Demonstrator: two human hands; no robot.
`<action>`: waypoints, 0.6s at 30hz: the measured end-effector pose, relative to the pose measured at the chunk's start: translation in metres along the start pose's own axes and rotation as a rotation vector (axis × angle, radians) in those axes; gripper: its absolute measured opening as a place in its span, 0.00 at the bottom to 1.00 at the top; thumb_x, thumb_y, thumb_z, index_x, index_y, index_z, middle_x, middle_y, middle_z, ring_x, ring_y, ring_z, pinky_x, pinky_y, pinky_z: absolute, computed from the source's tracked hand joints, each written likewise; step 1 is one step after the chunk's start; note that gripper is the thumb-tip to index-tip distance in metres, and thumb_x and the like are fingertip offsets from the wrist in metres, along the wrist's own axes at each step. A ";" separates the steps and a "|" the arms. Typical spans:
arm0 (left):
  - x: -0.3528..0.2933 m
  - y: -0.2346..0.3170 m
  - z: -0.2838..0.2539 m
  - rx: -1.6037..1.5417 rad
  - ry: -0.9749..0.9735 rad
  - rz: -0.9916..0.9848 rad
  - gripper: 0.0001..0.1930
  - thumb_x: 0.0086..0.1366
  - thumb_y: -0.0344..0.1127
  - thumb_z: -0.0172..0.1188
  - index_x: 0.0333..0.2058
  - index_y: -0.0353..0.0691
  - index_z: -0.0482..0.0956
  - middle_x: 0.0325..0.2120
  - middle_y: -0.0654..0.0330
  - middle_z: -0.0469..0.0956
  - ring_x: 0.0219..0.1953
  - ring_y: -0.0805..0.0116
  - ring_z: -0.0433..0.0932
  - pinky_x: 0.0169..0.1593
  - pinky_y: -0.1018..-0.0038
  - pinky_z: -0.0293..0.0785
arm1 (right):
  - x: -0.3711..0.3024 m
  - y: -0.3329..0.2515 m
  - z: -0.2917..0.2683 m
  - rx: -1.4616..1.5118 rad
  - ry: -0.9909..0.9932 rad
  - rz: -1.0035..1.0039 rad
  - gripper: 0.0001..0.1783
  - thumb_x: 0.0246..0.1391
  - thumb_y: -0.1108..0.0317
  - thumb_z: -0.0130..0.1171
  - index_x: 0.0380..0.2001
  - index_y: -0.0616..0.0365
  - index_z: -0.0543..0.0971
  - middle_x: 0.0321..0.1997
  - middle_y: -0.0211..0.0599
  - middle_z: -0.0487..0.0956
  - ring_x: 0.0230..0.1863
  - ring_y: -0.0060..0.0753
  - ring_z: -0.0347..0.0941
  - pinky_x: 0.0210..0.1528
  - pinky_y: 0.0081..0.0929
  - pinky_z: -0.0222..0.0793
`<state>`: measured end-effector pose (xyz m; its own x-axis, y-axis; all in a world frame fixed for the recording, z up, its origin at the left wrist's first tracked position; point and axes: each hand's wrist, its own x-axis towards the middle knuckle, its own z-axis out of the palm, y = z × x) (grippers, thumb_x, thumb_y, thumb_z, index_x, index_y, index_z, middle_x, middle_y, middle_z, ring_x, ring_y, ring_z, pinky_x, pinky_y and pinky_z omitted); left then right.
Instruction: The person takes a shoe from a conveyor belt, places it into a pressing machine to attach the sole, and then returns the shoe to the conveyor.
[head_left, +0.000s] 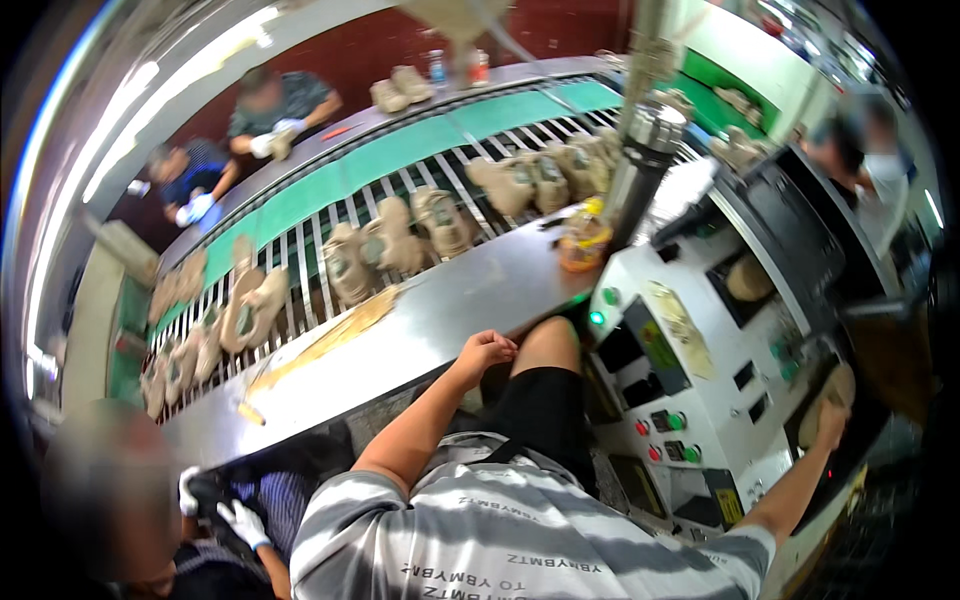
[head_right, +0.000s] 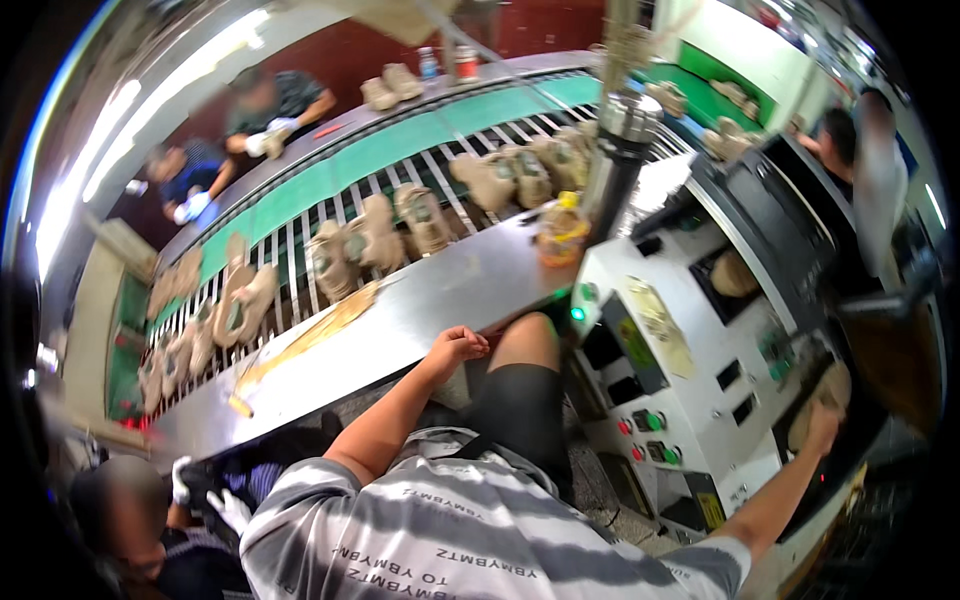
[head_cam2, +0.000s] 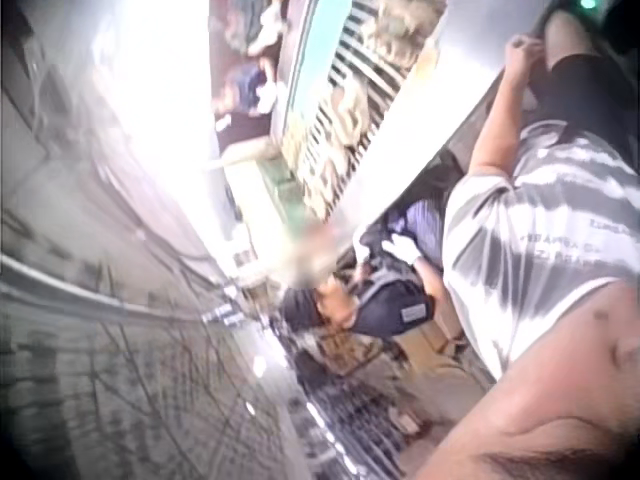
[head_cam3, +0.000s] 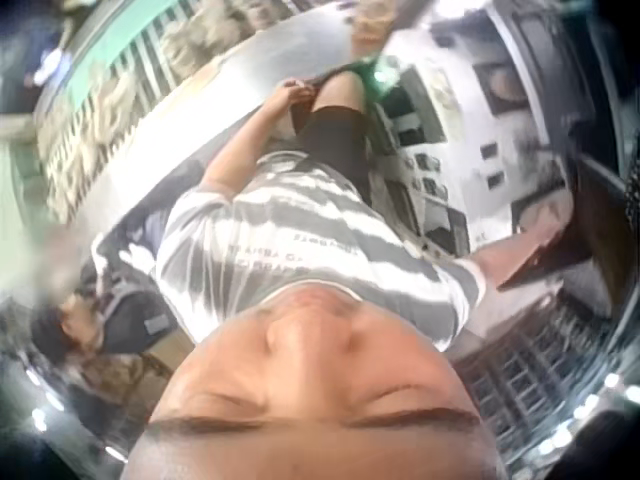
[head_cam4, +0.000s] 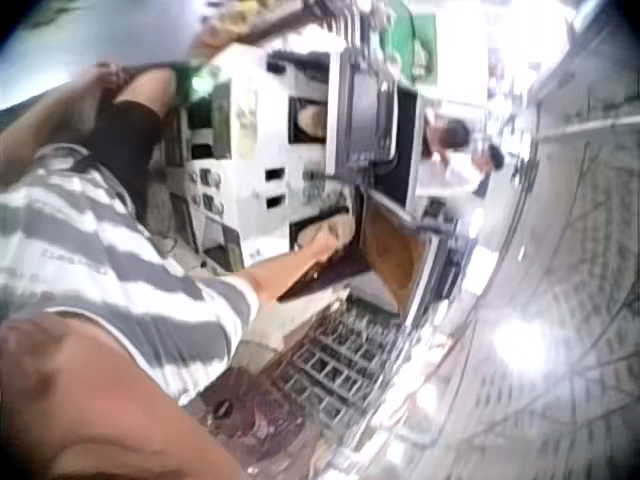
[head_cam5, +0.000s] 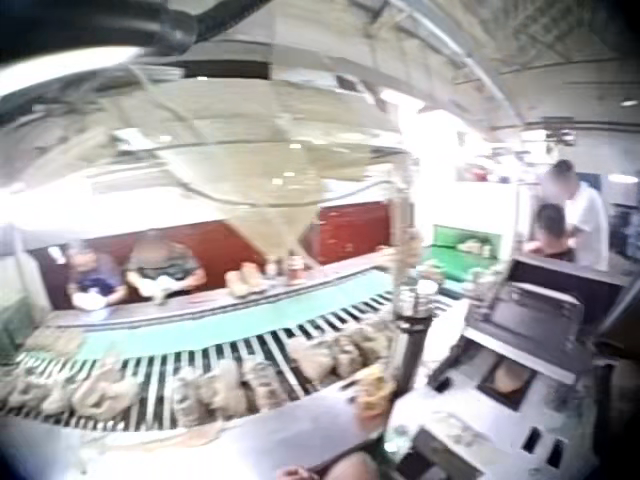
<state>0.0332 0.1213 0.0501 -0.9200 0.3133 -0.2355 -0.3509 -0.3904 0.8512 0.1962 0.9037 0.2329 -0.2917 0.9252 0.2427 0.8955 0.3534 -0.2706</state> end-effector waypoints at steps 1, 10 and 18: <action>-0.020 0.003 -0.019 -0.046 0.053 0.018 0.04 0.60 0.24 0.51 0.28 0.40 0.73 0.37 0.54 0.79 0.40 0.64 0.79 0.46 0.70 0.75 | -0.053 -0.044 -0.025 0.042 0.034 0.094 0.51 0.39 0.36 0.63 0.58 0.63 0.63 0.56 0.54 0.73 0.57 0.60 0.69 0.58 0.45 0.65; -0.136 0.012 -0.077 -0.032 0.128 0.011 0.09 0.62 0.27 0.51 0.40 0.39 0.74 0.39 0.58 0.78 0.42 0.68 0.78 0.47 0.73 0.74 | -0.251 -0.030 -0.045 0.566 0.910 -0.434 0.31 0.38 0.61 0.74 0.45 0.64 0.76 0.46 0.49 0.80 0.43 0.47 0.79 0.47 0.42 0.76; -0.163 0.020 -0.022 0.233 -0.351 0.228 0.33 0.59 0.32 0.64 0.61 0.35 0.60 0.52 0.55 0.70 0.55 0.66 0.69 0.59 0.69 0.65 | -0.362 -0.085 0.062 1.773 -0.219 -0.239 0.20 0.52 0.62 0.58 0.44 0.66 0.77 0.47 0.46 0.76 0.50 0.42 0.72 0.54 0.40 0.68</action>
<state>0.1723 0.0429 0.0954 -0.8402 0.5315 0.1075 -0.0620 -0.2912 0.9547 0.2046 0.5474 0.1100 -0.5129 0.7852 0.3470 -0.5126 0.0442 -0.8575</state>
